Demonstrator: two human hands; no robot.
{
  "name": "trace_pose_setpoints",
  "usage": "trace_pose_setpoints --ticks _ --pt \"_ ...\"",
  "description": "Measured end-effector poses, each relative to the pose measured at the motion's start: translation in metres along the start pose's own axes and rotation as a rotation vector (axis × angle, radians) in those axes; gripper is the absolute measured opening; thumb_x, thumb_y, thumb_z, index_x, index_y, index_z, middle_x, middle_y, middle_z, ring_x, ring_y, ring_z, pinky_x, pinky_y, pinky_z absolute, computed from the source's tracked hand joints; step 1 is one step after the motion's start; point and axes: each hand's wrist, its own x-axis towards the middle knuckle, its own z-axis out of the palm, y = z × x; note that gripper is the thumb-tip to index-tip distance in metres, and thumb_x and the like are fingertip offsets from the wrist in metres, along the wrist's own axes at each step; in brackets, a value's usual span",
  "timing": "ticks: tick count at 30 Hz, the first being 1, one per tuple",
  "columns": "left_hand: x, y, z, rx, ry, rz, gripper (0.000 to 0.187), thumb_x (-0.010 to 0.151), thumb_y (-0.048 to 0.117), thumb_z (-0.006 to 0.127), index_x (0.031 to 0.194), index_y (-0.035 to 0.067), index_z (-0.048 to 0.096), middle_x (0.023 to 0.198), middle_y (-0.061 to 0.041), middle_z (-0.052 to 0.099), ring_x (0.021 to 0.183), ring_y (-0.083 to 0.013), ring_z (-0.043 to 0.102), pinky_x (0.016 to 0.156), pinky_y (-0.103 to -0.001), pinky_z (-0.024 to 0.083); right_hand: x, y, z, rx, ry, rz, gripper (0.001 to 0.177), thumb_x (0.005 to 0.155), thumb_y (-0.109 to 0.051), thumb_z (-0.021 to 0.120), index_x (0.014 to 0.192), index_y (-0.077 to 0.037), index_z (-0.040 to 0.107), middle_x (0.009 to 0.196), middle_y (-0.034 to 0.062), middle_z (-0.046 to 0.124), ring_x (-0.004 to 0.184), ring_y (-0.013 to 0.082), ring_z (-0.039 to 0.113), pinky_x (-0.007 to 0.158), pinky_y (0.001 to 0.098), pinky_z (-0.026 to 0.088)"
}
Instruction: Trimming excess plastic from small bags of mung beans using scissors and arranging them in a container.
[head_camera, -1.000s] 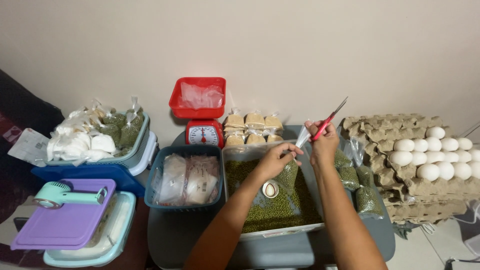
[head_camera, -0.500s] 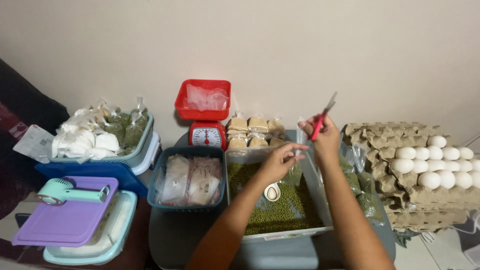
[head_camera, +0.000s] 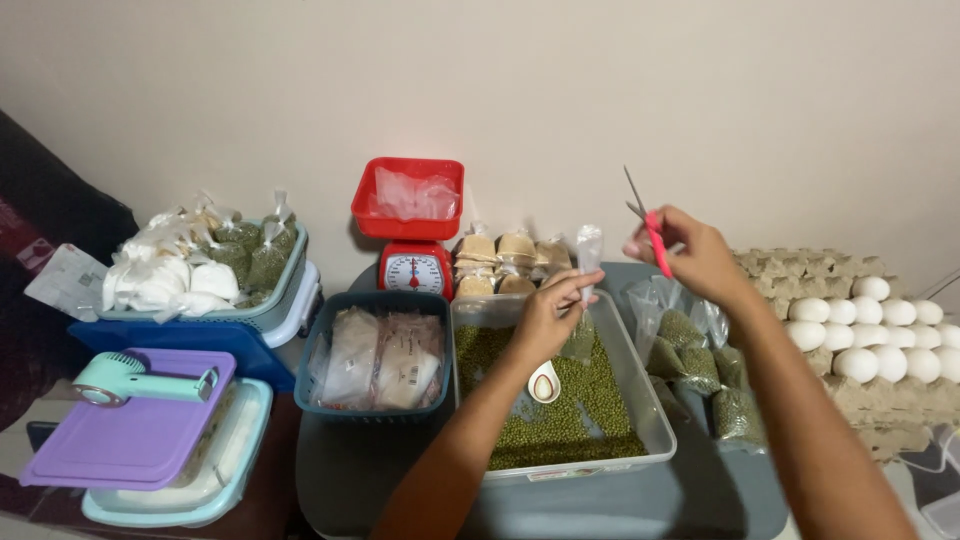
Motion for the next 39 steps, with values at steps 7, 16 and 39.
trace_pose_setpoints --ticks 7,16,39 --pt "-0.001 -0.009 0.0 -0.067 -0.028 -0.039 0.06 0.087 -0.018 0.055 0.139 0.009 0.065 0.13 -0.015 0.058 0.104 -0.0328 0.071 0.089 -0.04 0.06 -0.017 0.054 -0.041 -0.431 -0.409 0.21 0.037 0.081 -0.038 0.076 0.103 -0.009 0.082 0.067 0.0124 0.077 0.062 0.0271 0.069 0.07 0.0348 0.052" --pt "-0.008 0.004 0.0 -0.158 -0.158 -0.144 0.065 0.085 -0.013 0.061 0.146 0.007 0.056 0.145 -0.012 0.052 0.108 -0.0347 0.068 0.092 -0.041 0.058 -0.015 0.048 -0.019 -0.385 -0.648 0.331 0.036 0.069 -0.041 0.09 0.079 -0.008 0.08 0.056 0.0085 0.073 0.058 0.0212 0.074 0.069 0.0292 0.053" --pt "-0.008 0.015 -0.001 -0.159 -0.242 -0.238 0.065 0.084 -0.011 0.058 0.145 0.012 0.058 0.146 -0.007 0.054 0.106 -0.0322 0.069 0.093 -0.036 0.058 -0.004 0.006 -0.011 -0.528 -0.739 0.26 0.016 0.073 -0.029 0.087 0.075 -0.014 0.081 0.055 -0.0001 0.072 0.043 0.0115 0.066 0.059 0.0244 0.054"
